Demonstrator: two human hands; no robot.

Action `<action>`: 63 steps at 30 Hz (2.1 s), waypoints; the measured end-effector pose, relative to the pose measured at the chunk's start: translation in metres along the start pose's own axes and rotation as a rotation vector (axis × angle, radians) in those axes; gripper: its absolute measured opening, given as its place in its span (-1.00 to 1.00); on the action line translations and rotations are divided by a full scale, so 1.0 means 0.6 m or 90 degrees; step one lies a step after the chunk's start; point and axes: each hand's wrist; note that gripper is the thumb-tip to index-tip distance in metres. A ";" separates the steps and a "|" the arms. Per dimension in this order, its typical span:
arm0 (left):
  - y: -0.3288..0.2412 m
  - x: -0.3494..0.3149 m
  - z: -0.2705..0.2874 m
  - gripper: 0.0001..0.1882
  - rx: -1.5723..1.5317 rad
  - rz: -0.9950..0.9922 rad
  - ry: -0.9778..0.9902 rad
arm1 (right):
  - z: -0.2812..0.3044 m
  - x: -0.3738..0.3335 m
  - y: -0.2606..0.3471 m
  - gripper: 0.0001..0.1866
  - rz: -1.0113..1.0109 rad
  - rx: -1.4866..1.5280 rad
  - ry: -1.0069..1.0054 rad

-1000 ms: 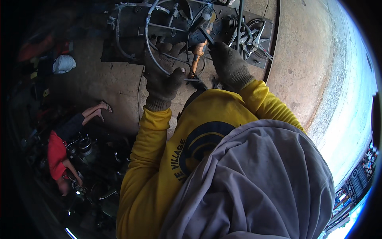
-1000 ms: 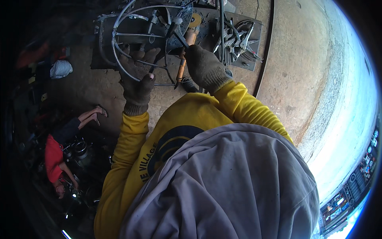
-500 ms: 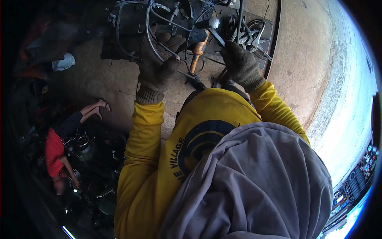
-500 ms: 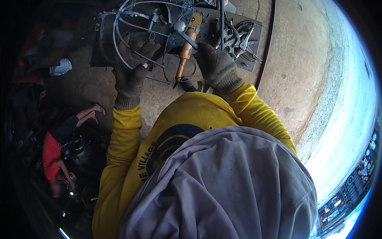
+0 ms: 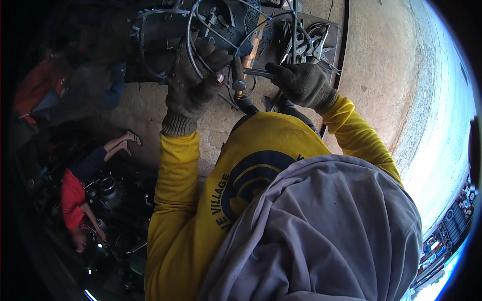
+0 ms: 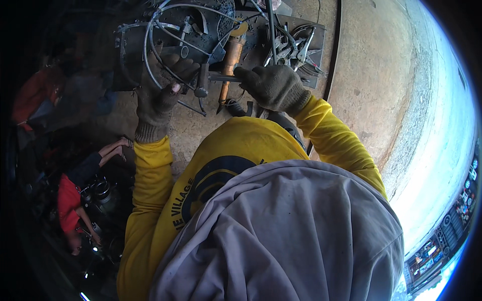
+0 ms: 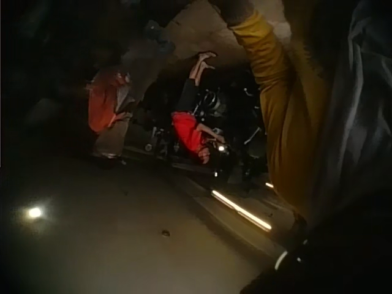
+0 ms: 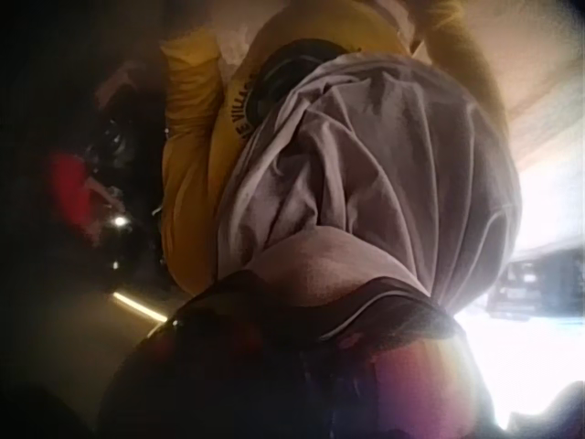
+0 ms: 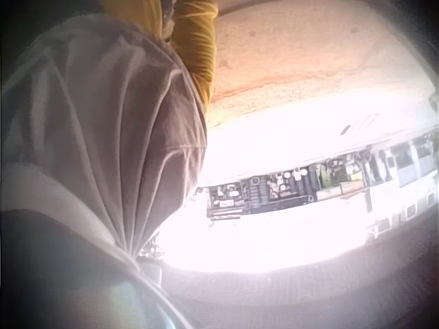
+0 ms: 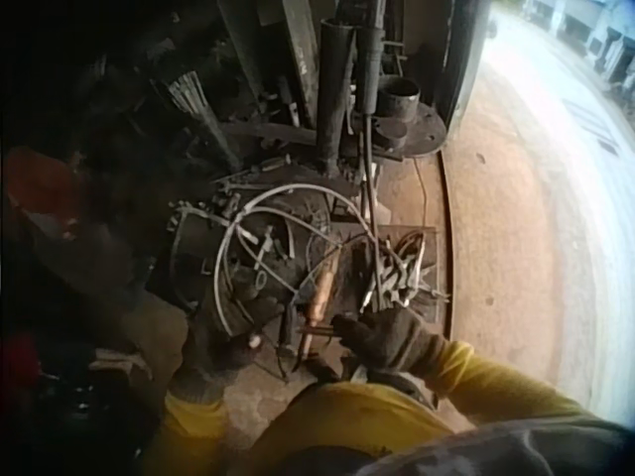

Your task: The person welds metal rods onto a circular frame. They use a welding electrode holder to join the pieces and tap the structure with a hammer.

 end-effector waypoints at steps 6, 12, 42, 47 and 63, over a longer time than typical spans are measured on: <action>-0.010 0.008 -0.001 -0.31 -0.043 0.061 0.048 | -0.019 0.015 -0.019 -0.60 0.037 -0.097 0.013; -0.016 0.011 -0.010 -0.33 0.201 -0.058 0.022 | -0.035 0.023 -0.034 -0.61 0.040 -0.061 -0.023; 0.008 -0.009 -0.001 -0.04 0.154 -0.108 -0.052 | -0.054 0.032 0.069 -0.73 -0.564 0.268 -0.135; 0.007 -0.019 -0.015 0.04 0.258 -0.123 -0.089 | -0.048 0.030 0.078 -0.73 -0.658 0.369 -0.077; 0.026 -0.029 0.025 -0.18 0.425 -0.267 -0.019 | -0.069 0.017 0.086 -0.74 -0.487 0.354 -0.160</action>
Point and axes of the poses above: each hand's wrist, its own x-axis towards the middle knuckle, its own z-axis out of the back of the hand, y = z × x, and after that the axes turned 12 degrees about -y, right-handed
